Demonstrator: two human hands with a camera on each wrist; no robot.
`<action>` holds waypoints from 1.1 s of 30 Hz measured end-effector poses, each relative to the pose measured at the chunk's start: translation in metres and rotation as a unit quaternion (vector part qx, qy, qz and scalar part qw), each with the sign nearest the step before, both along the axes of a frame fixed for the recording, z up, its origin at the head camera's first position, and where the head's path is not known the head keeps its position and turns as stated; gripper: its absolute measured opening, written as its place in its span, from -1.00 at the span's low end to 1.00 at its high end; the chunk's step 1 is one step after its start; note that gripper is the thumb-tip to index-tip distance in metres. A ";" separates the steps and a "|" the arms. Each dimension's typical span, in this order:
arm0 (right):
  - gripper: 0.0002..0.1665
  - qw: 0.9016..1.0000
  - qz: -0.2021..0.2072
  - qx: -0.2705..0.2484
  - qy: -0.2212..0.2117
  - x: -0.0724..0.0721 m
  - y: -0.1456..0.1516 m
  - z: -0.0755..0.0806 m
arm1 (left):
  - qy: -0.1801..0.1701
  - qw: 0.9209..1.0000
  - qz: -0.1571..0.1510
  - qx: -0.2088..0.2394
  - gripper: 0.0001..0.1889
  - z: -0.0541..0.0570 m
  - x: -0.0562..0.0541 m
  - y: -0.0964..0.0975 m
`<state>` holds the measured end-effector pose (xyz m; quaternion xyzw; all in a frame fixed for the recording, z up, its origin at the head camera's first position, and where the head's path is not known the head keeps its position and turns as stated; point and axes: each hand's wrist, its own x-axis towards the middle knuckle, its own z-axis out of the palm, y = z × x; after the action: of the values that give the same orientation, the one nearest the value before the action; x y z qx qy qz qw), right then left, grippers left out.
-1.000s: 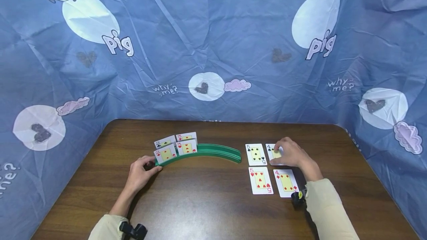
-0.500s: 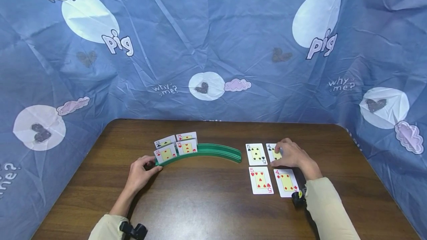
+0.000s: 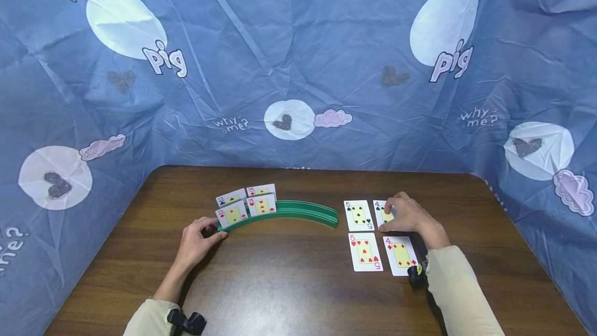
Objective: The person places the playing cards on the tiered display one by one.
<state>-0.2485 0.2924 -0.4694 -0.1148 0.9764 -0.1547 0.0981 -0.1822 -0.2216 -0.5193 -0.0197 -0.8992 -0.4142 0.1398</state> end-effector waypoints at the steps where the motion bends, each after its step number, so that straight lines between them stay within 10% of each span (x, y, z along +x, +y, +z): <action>1: -0.47 1.000 -0.001 0.001 -0.001 0.000 0.000 0.000 | -0.001 1.000 0.001 0.000 -0.76 0.000 0.000 0.000; 33: -0.51 1.000 0.014 0.007 0.002 0.004 -0.001 0.005 | -0.013 1.000 0.000 -0.001 -0.75 0.001 0.000 0.000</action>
<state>-0.2445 0.2918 -0.4639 -0.1277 0.9760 -0.1459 0.0996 -0.1821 -0.2217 -0.5181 -0.0142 -0.9015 -0.4130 0.1284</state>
